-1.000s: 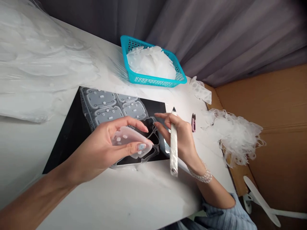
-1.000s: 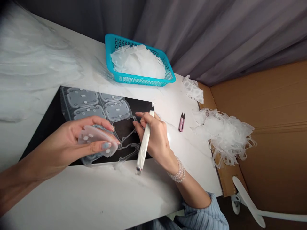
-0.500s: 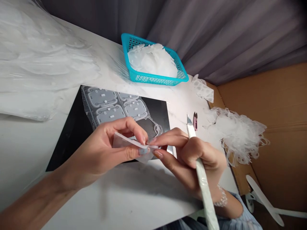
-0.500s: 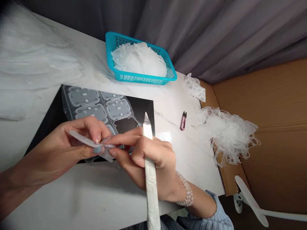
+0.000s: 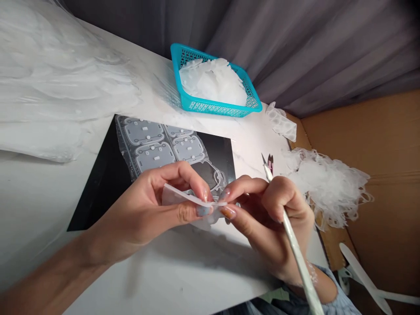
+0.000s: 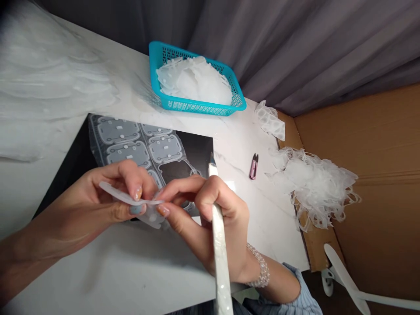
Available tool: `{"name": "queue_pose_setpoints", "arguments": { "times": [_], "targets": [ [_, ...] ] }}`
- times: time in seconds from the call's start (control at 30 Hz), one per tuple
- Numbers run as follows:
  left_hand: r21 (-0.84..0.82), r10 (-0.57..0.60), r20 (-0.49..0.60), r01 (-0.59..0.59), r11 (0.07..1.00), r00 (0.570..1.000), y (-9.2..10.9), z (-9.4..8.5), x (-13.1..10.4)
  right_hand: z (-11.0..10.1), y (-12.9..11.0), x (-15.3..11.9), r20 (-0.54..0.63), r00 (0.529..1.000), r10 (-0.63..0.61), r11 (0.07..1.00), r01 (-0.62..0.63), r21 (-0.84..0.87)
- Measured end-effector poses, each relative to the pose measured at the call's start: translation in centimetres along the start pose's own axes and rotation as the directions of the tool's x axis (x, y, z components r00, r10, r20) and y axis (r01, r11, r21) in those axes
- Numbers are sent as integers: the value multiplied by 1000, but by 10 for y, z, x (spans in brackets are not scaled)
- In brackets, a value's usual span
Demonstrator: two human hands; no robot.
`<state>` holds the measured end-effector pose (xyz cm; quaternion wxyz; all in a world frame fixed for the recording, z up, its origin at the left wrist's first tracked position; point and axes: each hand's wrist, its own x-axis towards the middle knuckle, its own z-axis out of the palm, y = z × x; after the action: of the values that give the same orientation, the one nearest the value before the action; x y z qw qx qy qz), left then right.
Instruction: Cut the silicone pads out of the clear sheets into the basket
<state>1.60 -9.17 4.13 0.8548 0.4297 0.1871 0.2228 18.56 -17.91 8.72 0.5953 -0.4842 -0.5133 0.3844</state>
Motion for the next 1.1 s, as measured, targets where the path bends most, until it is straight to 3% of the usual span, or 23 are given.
{"name": "queue_pose_setpoints", "arguments": {
  "times": [0.13, 0.37, 0.43, 0.5, 0.6, 0.73, 0.9, 1.0, 1.1],
  "targets": [
    [23, 44, -19, -44, 999, 999, 4, 4, -1, 0, 2, -1, -6, 1000, 9, 999, -9, 40],
    [171, 13, -99, 5, 985, 995, 9, 8, 2, -1, 8, 0, -25, 998, 50, 998, -49, 47],
    [277, 42, -220, 22, 961, 975, 7, 4, 6, -8, 15, 3, -81, 993, 86, 996, -83, 35],
    [354, 104, -399, 49, 934, 911, 6, -3, 11, -24, 26, 16, -170, 979, 110, 993, -114, -13],
    [374, 164, -579, 82, 924, 798, 9, -18, 16, -61, 42, 59, -306, 951, 53, 981, -107, -162],
    [386, 246, -632, 24, 922, 735, 14, -37, 15, -105, 49, 151, -415, 899, -141, 961, 23, -276],
    [477, 334, -627, 8, 879, 704, 14, -51, 14, -120, 54, 245, -391, 891, -230, 939, 98, -331],
    [541, 367, -599, 21, 841, 711, 13, -57, 16, -114, 61, 271, -302, 913, -275, 912, 148, -383],
    [738, 441, -501, 101, 667, 744, 15, -61, 13, -110, 68, 276, -170, 934, -313, 873, 212, -440]
  ]
}}
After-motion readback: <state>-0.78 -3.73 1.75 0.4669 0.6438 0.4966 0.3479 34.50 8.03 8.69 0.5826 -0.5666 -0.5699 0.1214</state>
